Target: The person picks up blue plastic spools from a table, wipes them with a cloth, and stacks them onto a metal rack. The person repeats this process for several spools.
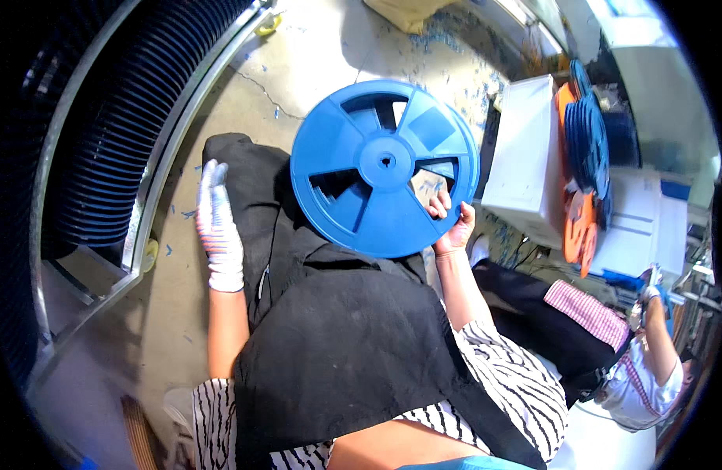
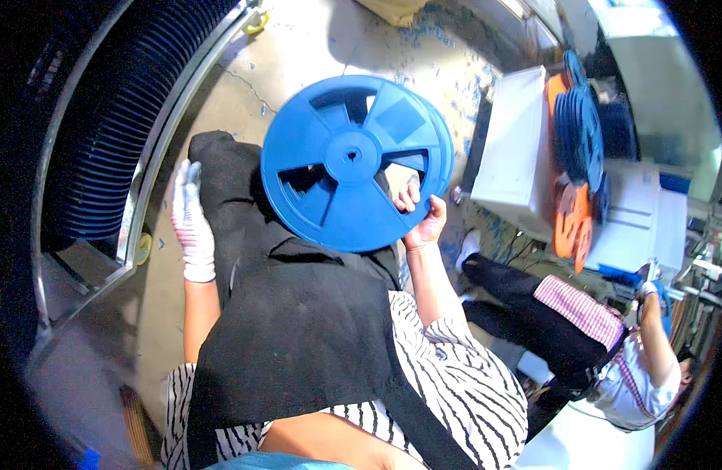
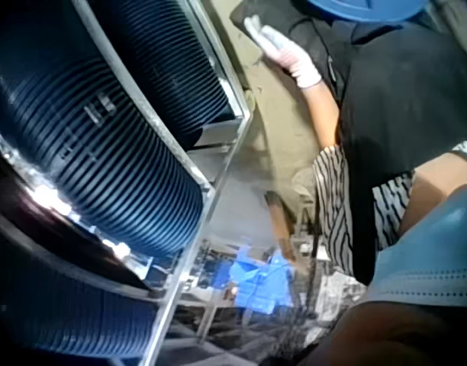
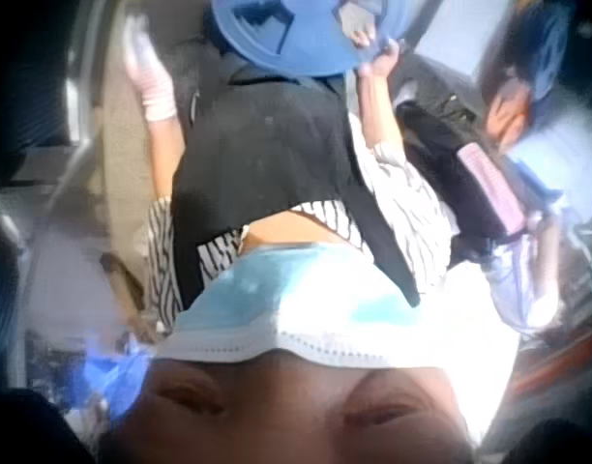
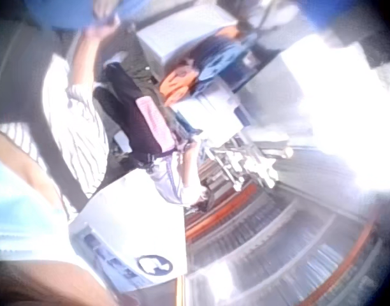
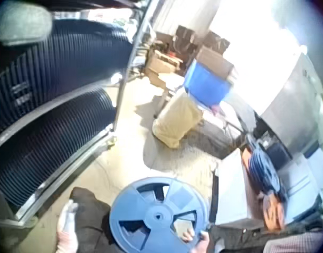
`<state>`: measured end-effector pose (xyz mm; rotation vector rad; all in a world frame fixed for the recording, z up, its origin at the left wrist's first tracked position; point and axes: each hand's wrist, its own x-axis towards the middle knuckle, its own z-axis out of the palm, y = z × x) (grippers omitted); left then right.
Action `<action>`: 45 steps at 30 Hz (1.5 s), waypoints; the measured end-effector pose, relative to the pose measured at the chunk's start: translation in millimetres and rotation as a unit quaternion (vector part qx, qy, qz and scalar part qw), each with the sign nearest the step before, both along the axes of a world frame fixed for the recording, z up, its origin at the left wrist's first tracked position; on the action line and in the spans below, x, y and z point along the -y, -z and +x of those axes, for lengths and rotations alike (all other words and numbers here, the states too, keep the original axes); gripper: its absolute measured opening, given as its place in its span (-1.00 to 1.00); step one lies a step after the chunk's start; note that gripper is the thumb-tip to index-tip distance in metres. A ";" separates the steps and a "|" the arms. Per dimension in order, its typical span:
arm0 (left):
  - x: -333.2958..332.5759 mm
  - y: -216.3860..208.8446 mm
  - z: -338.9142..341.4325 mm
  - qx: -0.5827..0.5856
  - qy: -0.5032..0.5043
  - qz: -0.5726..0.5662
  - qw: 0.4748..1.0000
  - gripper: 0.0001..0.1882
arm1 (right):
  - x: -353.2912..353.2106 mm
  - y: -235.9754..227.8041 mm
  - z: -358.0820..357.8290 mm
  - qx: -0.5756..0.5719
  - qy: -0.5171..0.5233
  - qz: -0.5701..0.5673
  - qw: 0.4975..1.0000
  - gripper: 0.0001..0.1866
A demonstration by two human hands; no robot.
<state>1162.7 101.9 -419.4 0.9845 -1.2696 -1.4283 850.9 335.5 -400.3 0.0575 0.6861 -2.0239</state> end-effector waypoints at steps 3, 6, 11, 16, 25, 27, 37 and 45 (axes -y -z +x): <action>-6.8 -19.6 -39.4 -0.021 0.082 0.045 0.995 -0.54 | -16.3 21.4 11.0 0.052 0.004 0.033 0.998 -0.68; -19.5 -42.7 -78.2 0.002 0.154 0.099 0.983 -0.52 | -21.1 24.6 22.6 0.023 -0.003 0.024 0.999 -0.61; -21.1 -52.9 -109.7 0.060 0.190 0.171 0.965 -0.54 | -27.9 32.7 20.9 0.050 -0.022 0.002 0.998 -0.48; -9.6 -58.7 -123.6 0.170 0.227 0.143 0.948 -0.49 | -29.9 27.5 20.2 0.071 -0.040 0.011 0.997 -0.49; -35.4 -64.7 -175.9 0.404 0.416 -0.098 0.809 -0.20 | -33.5 30.8 23.9 0.066 -0.062 0.037 0.995 -0.43; -53.1 -76.6 -191.7 0.548 0.396 -0.100 0.730 -0.13 | -32.9 23.1 24.4 0.039 -0.066 0.048 0.996 -0.43; -53.7 -64.2 -187.9 0.560 0.304 -0.102 0.764 0.02 | -27.9 10.9 38.3 -0.024 -0.070 0.062 0.995 -0.35; 4.2 -126.9 -71.8 -0.191 0.243 0.309 0.899 -0.43 | -32.0 27.4 36.4 0.069 0.014 0.042 0.997 -0.41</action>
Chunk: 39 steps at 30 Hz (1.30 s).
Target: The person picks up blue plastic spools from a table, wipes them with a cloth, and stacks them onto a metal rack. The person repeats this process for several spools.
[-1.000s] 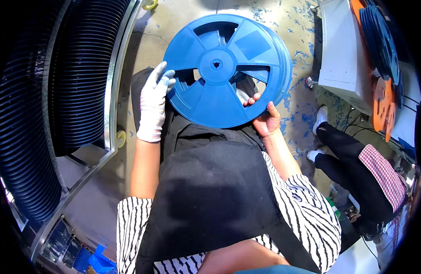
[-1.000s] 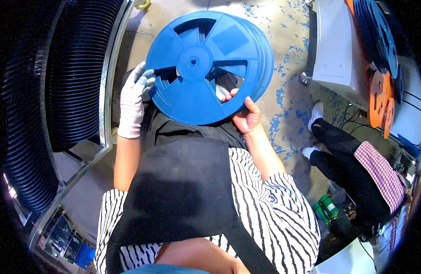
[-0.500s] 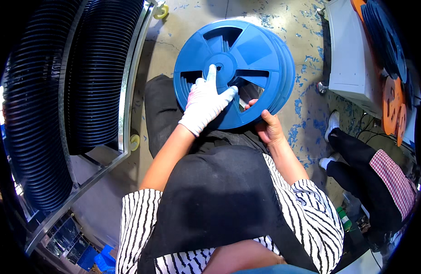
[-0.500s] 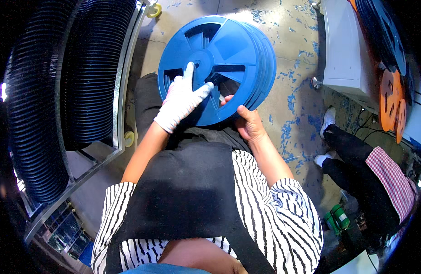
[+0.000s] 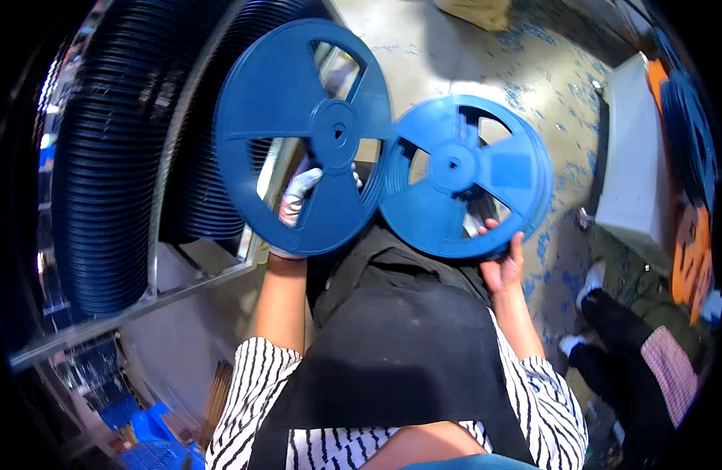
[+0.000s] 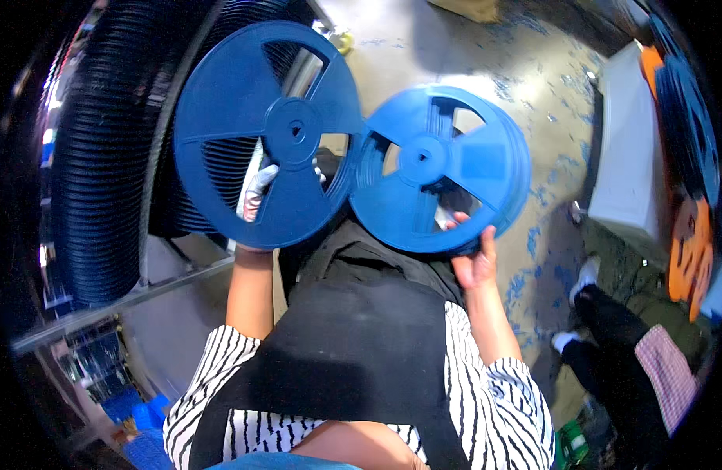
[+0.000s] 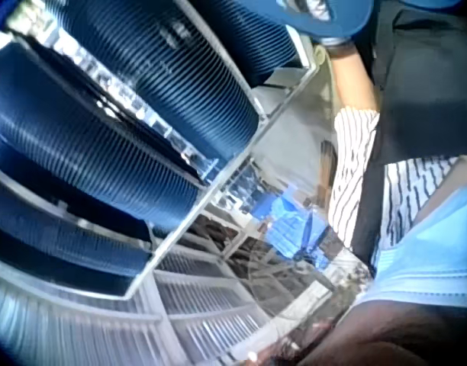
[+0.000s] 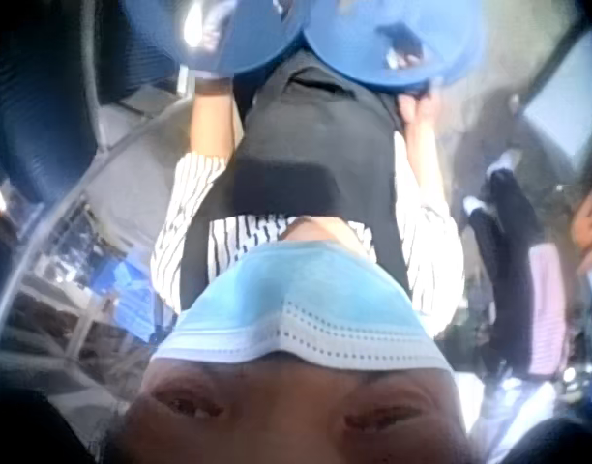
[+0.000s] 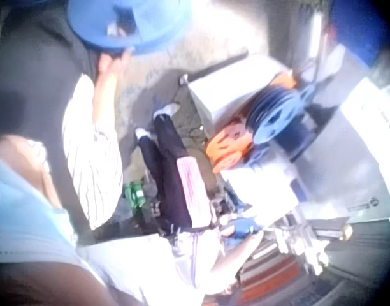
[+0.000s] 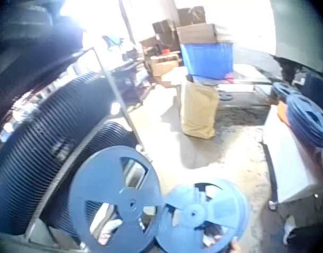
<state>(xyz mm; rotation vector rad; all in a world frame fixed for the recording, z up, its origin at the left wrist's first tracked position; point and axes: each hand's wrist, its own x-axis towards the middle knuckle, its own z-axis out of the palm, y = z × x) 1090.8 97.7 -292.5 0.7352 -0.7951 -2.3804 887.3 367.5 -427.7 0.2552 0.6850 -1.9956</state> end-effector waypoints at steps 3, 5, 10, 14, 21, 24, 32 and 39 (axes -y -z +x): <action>6.4 0.3 43.0 -0.140 -0.013 0.138 0.980 -0.33 | 2.5 9.7 -1.5 0.041 -0.002 0.003 0.999 -0.36; -1.8 -1.1 51.6 -0.222 -0.012 0.148 0.964 -0.33 | 3.1 23.9 -5.6 0.054 -0.006 0.007 0.999 -0.35; -17.6 30.4 71.1 -0.287 -0.065 0.160 0.942 -0.32 | 7.7 18.5 -9.1 0.034 0.012 0.063 0.997 -0.44; -14.9 51.2 86.9 -0.276 -0.033 0.160 0.947 -0.26 | 2.3 24.9 -16.1 0.026 0.005 0.074 0.997 -0.50; -14.5 69.8 105.0 -0.320 -0.069 0.184 0.927 -0.27 | 6.6 18.2 -19.3 0.009 -0.001 0.096 0.995 -0.48; -14.2 78.4 120.9 -0.336 -0.090 0.172 0.921 -0.27 | 13.9 13.1 -21.3 0.009 -0.002 0.120 0.993 -0.49; -17.9 78.0 153.7 -0.313 -0.151 0.146 0.926 -0.27 | 2.4 34.9 -46.5 -0.040 -0.070 0.103 0.991 -0.45; -43.1 89.7 185.6 -0.288 -0.272 0.137 0.908 -0.27 | 4.2 51.1 -69.5 -0.097 -0.077 0.116 0.985 -0.47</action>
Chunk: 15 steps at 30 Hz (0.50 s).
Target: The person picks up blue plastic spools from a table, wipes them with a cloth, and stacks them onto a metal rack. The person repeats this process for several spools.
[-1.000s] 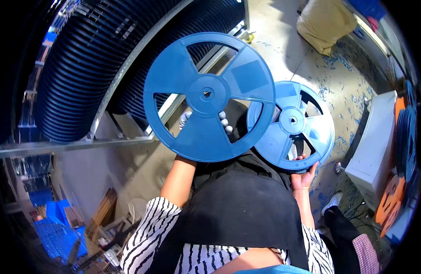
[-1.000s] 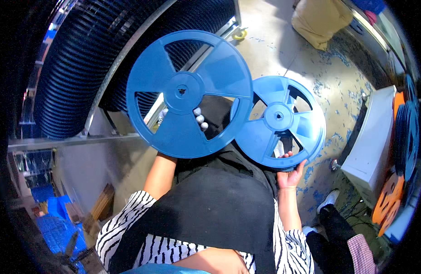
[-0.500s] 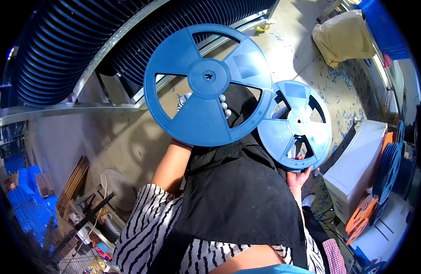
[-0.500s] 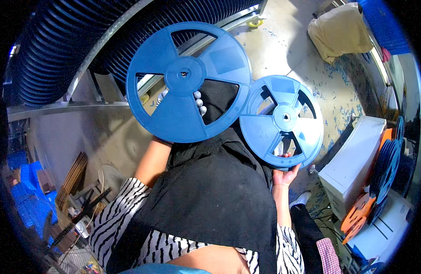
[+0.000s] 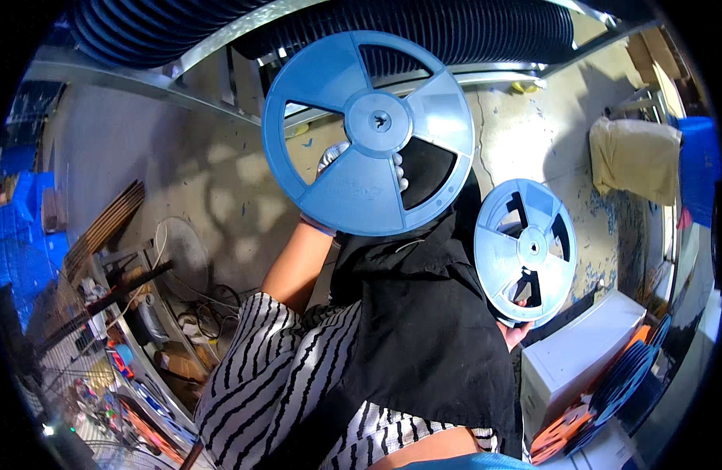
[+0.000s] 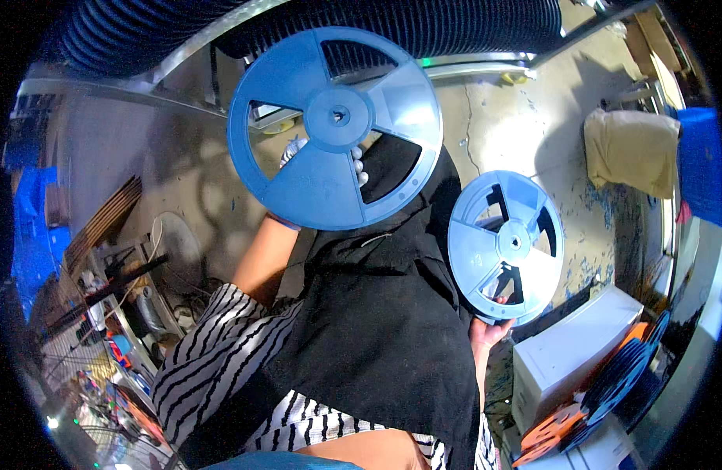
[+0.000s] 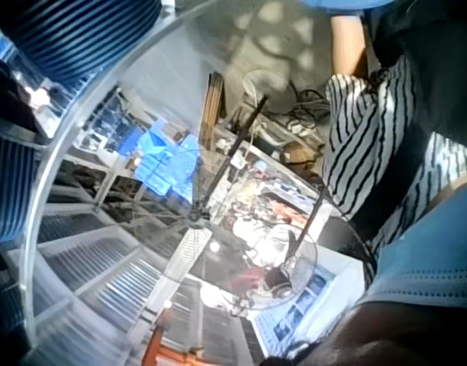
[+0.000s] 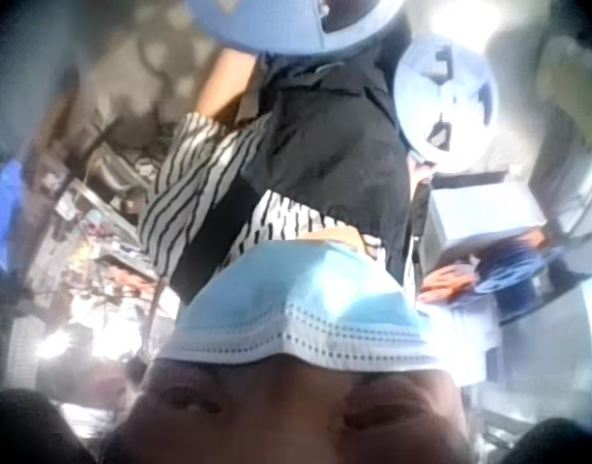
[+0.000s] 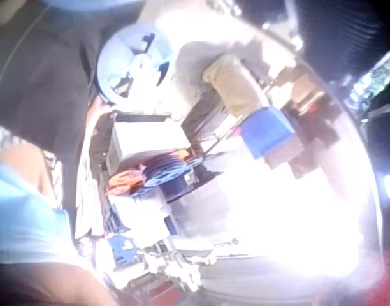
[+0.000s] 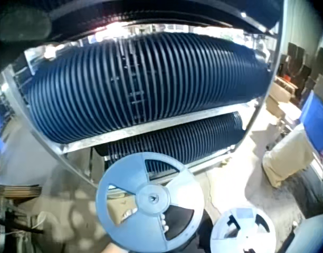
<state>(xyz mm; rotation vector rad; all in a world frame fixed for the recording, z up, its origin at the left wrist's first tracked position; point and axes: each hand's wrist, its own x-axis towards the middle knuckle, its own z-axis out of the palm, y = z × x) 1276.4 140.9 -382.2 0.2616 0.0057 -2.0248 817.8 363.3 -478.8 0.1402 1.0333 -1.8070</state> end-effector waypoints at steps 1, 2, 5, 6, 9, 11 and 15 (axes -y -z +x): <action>-5.2 -2.4 6.4 0.013 -0.013 0.013 1.000 -0.27 | 1.4 -2.0 -2.8 -0.009 -0.004 0.038 0.999 -0.46; -17.5 -7.9 16.4 0.006 -0.014 0.023 1.000 -0.31 | 2.1 -2.4 -3.4 -0.020 0.013 0.061 0.998 -0.46; -52.1 15.6 55.3 0.045 -0.019 0.054 0.997 -0.35 | -5.6 1.1 -10.5 0.000 -0.018 0.002 1.000 -0.46; -58.3 30.7 68.1 0.042 -0.023 0.051 0.998 -0.36 | -5.6 2.2 -13.8 -0.009 -0.072 -0.046 0.996 -0.48; -83.6 46.2 89.4 0.067 -0.054 0.074 0.994 -0.39 | 0.7 -7.3 -8.2 -0.008 -0.039 0.012 0.999 -0.50; -82.8 25.1 87.0 0.119 -0.104 0.102 0.982 -0.44 | 2.9 -10.7 -7.6 -0.014 -0.023 0.032 0.999 -0.47; -88.3 32.2 94.5 0.078 -0.102 0.068 0.989 -0.49 | 8.1 -7.0 -13.3 -0.019 -0.015 0.054 0.998 -0.42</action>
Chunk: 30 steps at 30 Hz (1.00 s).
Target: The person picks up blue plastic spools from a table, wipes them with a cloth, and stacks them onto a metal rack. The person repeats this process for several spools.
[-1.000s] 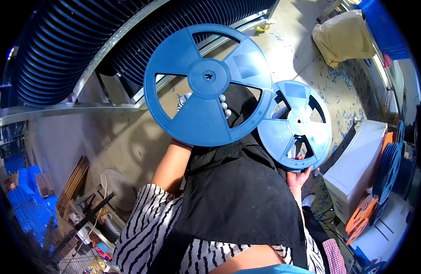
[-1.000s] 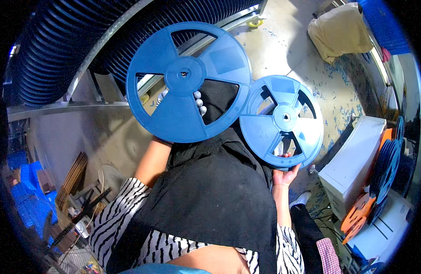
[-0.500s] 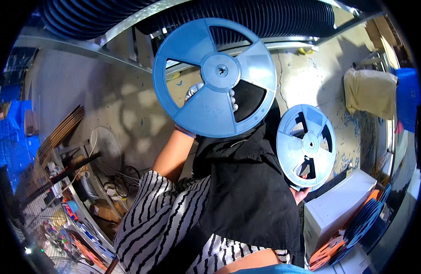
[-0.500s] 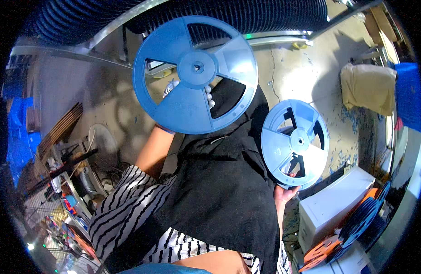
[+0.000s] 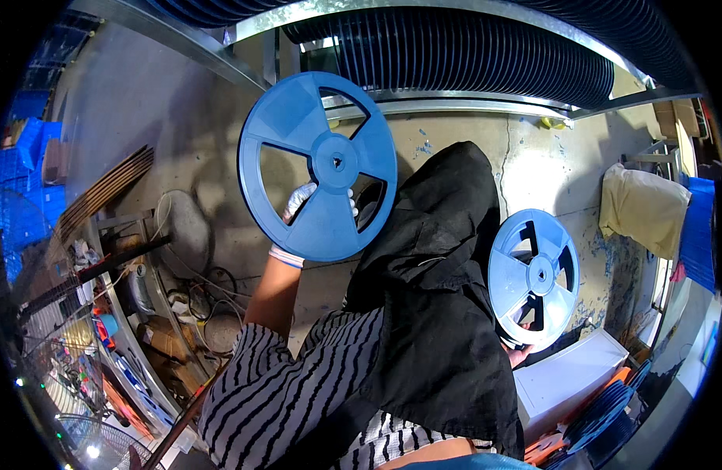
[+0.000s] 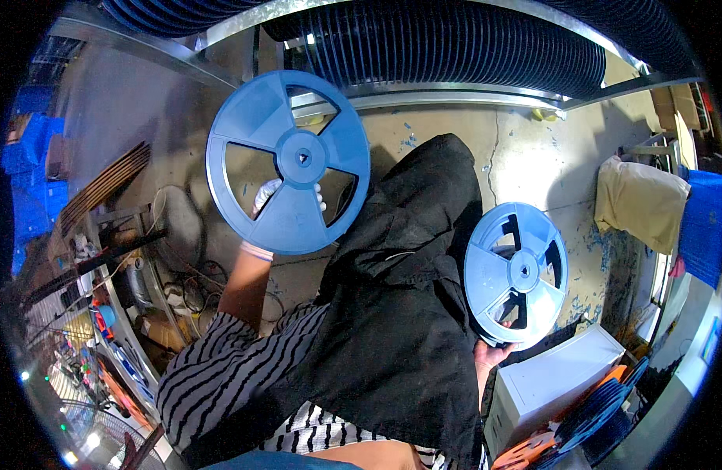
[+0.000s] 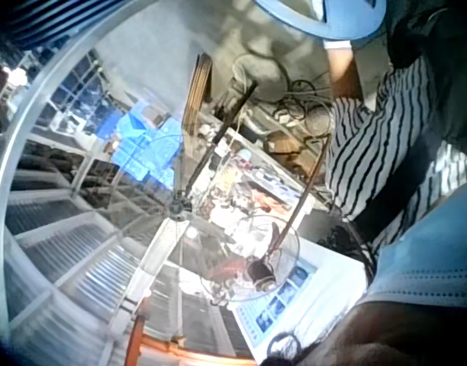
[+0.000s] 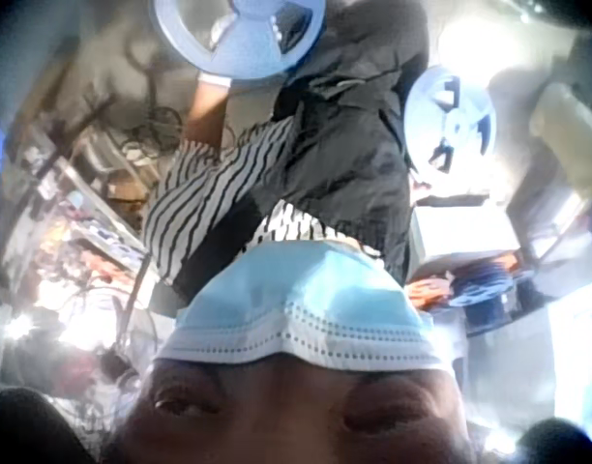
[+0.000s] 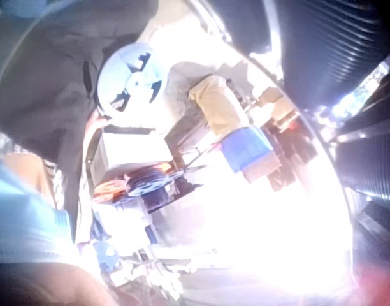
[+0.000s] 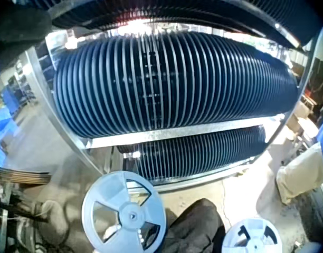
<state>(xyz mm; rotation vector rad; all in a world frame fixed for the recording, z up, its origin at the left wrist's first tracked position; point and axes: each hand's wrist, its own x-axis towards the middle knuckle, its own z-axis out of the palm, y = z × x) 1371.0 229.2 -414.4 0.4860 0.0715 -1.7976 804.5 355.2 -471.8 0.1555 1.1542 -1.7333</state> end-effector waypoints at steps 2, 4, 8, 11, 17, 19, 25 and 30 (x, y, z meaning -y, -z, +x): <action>-0.3 5.7 3.2 0.071 -0.031 0.035 0.996 -0.57 | 2.6 -4.2 7.1 0.002 0.030 0.022 0.999 -0.42; 4.7 11.9 6.3 0.178 -0.049 -0.001 0.983 -0.62 | 5.9 -14.0 17.4 -0.009 0.070 0.064 0.995 -0.42; 45.9 30.1 19.5 0.259 -0.097 -0.001 0.961 -0.74 | -1.1 -4.1 4.2 -0.037 0.038 0.044 0.998 -0.43; 83.2 59.5 45.9 0.302 -0.156 0.036 0.940 -0.79 | 10.7 -9.7 7.1 -0.114 0.032 0.081 0.990 -0.43; 189.2 101.6 89.7 0.304 -0.153 0.031 0.940 -0.82 | -38.8 42.7 -63.7 0.001 -0.074 -0.032 0.997 -0.39; 202.7 95.1 96.1 0.370 -0.157 0.019 0.916 -0.79 | -9.5 14.8 -21.1 -0.062 0.008 0.064 0.996 -0.40; 262.4 76.4 93.3 0.408 -0.148 0.024 0.901 -0.72 | -17.3 -2.7 -7.5 -0.087 0.040 0.040 0.995 -0.44; 302.9 173.1 189.9 0.287 -0.114 0.042 0.950 -0.73 | -14.1 33.4 -42.8 -0.084 -0.068 -0.027 0.994 -0.44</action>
